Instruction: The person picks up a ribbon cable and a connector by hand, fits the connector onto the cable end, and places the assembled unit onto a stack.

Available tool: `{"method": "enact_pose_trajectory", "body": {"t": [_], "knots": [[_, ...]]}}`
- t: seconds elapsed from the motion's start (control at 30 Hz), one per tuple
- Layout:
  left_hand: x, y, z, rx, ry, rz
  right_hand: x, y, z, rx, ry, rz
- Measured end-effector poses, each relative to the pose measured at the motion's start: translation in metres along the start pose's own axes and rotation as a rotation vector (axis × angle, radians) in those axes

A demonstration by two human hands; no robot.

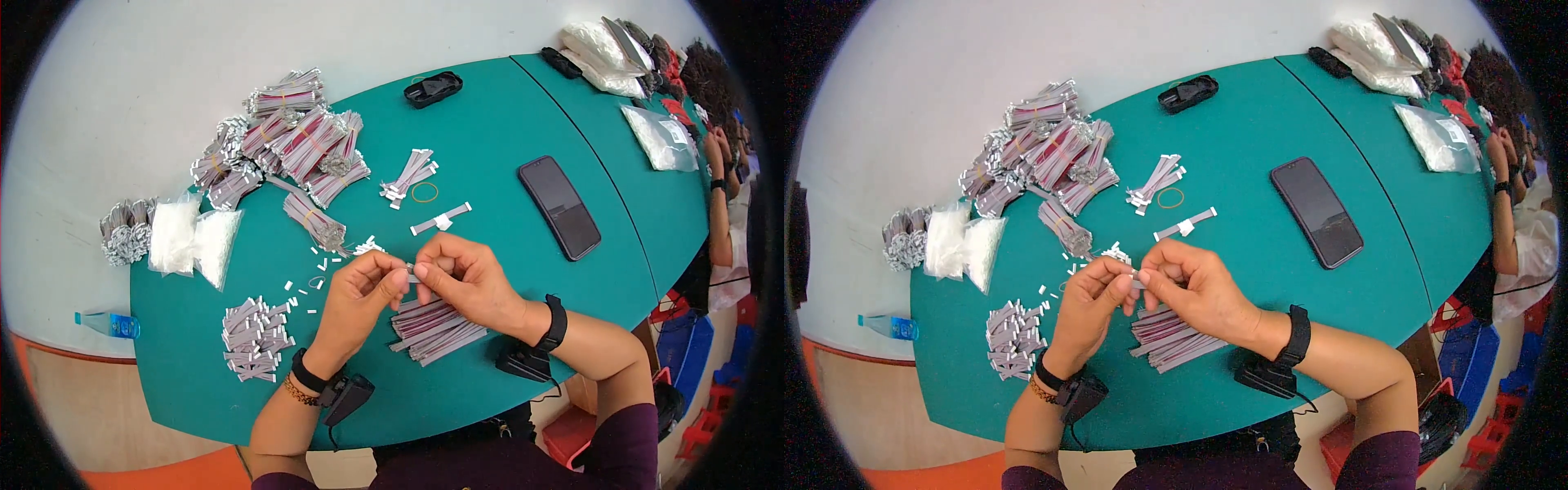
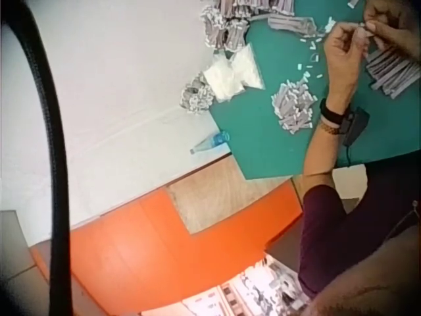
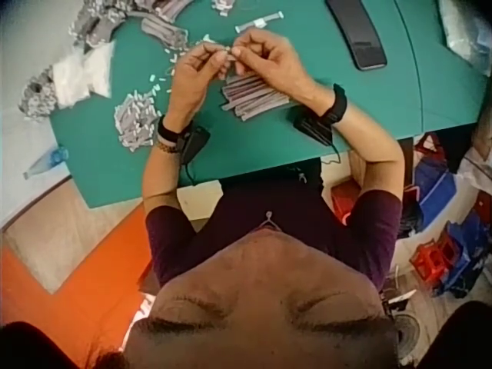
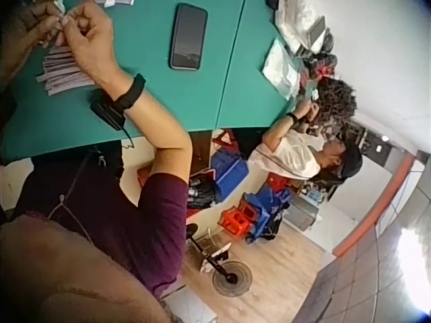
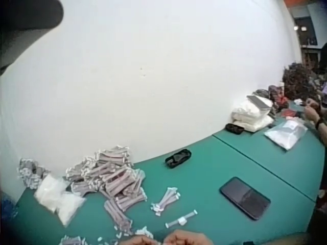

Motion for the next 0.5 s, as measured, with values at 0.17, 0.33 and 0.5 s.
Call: {"method": "enact_pose_trajectory", "body": {"t": [0.17, 0.33, 0.5], "knots": [[0.0020, 0.0001, 0.0007, 0.009, -0.032, 0.004, 0.0011, 0.0005, -0.0018, 0.030, -0.027, 0.001], [0.0053, 0.0009, -0.0020, 0.053, 0.086, 0.040, -0.0036, 0.0019, -0.0049, 0.108, -0.008, -0.103], [0.0073, 0.0029, -0.0036, 0.049, 0.206, 0.098, -0.0057, 0.0014, -0.0061, 0.131, -0.023, -0.108]]}}
Point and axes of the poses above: each hand's wrist, its own y-axis away from the middle knuckle, its own z-axis out of the back of the hand, x = y × z, the point moved 6 cm from there along -y, towards the middle knuckle, and after that the axes turned 7 degrees about y, right-handed, at the moved point
